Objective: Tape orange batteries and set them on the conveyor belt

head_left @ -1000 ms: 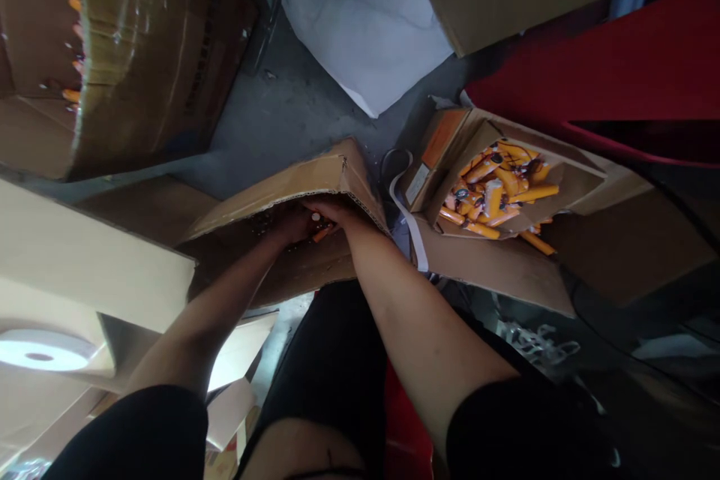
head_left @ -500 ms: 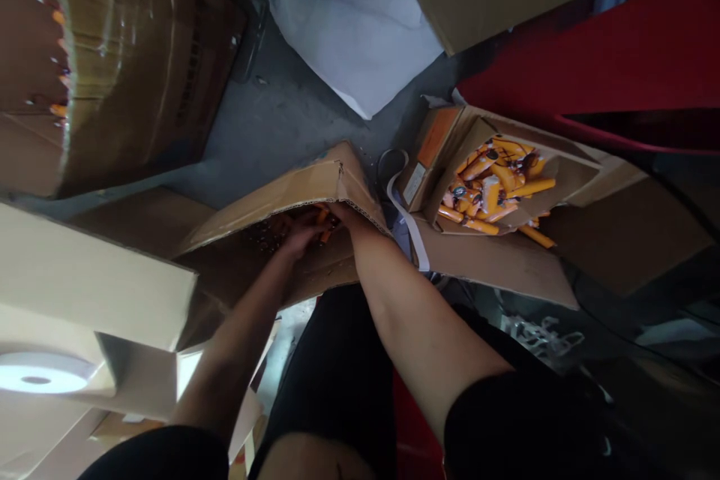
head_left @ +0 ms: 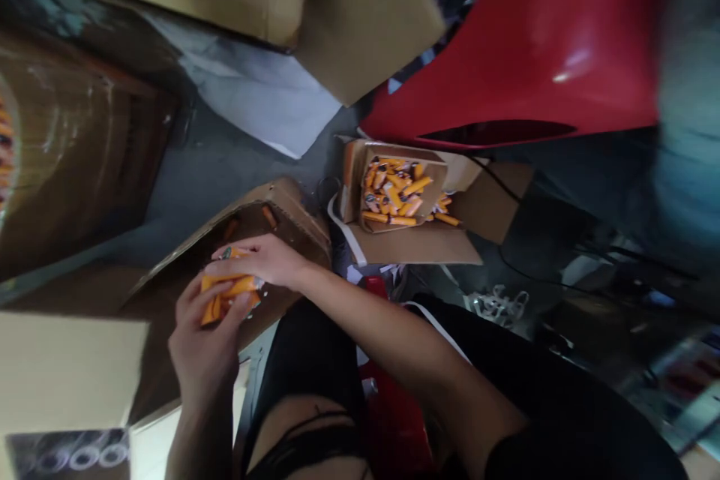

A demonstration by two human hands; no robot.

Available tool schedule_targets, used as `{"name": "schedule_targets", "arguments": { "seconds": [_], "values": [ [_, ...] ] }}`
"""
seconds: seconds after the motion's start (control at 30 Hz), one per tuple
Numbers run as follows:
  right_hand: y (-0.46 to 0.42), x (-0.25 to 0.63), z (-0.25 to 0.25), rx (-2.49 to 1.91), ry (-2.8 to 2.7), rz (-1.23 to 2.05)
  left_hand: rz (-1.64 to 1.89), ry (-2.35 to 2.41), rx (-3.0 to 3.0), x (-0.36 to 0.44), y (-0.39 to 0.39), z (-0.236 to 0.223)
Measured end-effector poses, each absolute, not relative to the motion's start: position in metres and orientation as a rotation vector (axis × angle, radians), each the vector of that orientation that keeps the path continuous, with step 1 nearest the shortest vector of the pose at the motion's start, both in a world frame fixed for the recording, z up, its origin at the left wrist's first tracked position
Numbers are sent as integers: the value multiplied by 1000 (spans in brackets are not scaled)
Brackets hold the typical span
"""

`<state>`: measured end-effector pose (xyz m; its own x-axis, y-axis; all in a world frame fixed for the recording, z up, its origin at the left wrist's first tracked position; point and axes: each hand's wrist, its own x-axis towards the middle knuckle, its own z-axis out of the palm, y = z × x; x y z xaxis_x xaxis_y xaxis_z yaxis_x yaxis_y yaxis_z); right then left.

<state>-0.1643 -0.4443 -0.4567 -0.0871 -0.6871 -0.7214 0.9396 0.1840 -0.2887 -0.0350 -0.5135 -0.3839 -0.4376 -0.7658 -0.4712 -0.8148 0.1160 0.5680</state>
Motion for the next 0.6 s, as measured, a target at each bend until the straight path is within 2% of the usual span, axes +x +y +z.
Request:
{"name": "schedule_targets", "arguments": {
  "seconds": [0.1,0.2,0.27,0.33,0.43,0.5,0.6],
  "values": [
    [-383,-182,-399,348,1056,-1715,1292,2565,-1206,-65,-482,-337],
    [-309,-194,-367,447,1323,-1917,1434,2686,-588,-110,-444,-331],
    [-271,-204,-375,572,1531,-1994,1523,2628,-228,-148,-418,-356],
    [-251,-220,-406,741,1797,-2012,1546,2545,29,-187,-396,-403],
    [-248,-246,-469,952,2215,-1695,1353,2541,212,-227,-376,-484],
    [-249,-256,-500,861,2383,-1401,1148,2579,274,-234,-372,-520],
    [-240,-254,-516,494,2480,-1197,961,2647,350,-220,-377,-529]
  ]
}}
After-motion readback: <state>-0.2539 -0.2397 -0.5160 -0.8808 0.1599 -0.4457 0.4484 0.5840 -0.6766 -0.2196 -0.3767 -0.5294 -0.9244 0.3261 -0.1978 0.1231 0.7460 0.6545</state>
